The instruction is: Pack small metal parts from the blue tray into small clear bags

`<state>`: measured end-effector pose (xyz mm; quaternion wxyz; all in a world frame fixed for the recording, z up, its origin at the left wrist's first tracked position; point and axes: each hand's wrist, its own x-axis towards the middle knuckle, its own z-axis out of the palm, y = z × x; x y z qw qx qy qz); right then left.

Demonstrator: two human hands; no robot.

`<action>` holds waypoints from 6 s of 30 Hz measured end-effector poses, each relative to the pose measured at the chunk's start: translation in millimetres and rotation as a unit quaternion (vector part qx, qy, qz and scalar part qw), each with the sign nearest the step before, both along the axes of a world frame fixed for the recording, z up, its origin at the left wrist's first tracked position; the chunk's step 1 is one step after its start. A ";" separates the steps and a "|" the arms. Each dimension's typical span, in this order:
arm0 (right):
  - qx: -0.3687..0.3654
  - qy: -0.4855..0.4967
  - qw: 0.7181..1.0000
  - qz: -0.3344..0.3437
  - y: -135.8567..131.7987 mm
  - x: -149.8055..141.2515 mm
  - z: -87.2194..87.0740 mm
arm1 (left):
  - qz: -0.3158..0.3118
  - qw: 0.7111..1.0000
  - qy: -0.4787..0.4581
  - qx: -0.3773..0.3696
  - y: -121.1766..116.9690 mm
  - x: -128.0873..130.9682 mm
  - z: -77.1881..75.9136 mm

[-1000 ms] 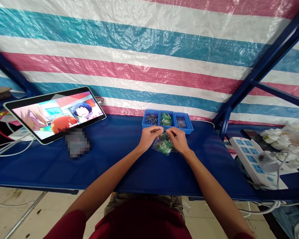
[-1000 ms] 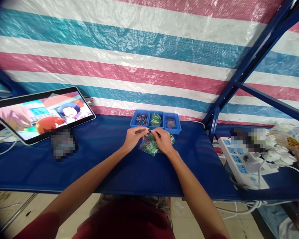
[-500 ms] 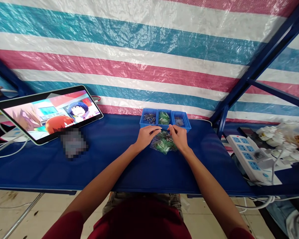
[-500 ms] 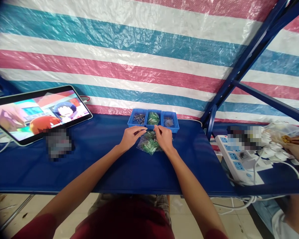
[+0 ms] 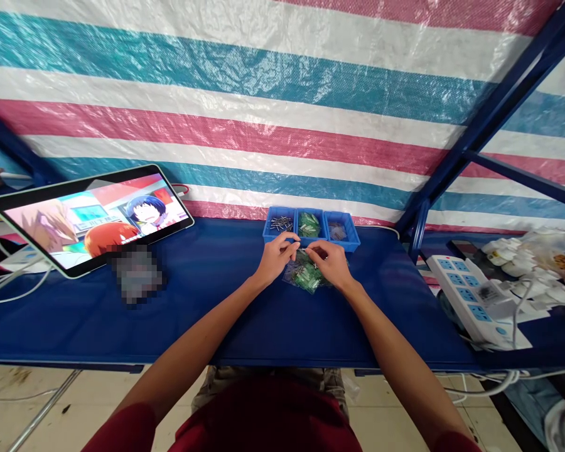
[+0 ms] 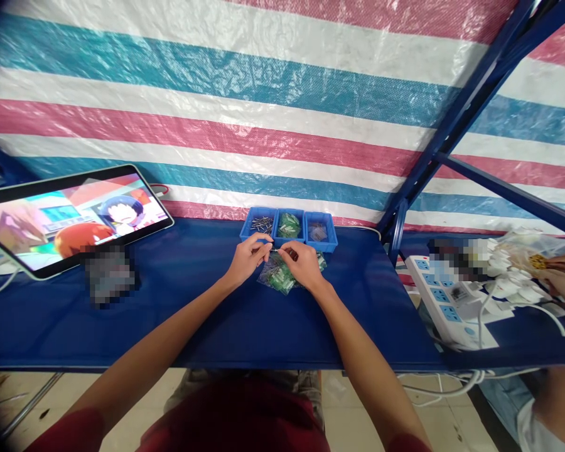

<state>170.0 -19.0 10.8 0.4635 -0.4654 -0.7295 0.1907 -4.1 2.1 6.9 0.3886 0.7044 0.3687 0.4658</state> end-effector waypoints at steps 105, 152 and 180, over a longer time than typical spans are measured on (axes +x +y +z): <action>0.001 -0.007 0.998 -0.065 0.8 2.7 0.1 | 0.023 0.962 0.135 0.238 4.7 -6.6 4.2; 0.031 -0.090 0.995 -0.023 10.0 6.9 -8.9 | 0.059 0.960 0.185 0.200 16.4 -16.2 3.0; 0.028 0.008 1.000 -0.002 -0.6 4.5 2.1 | -0.088 0.990 -0.050 -0.095 16.3 -7.4 8.0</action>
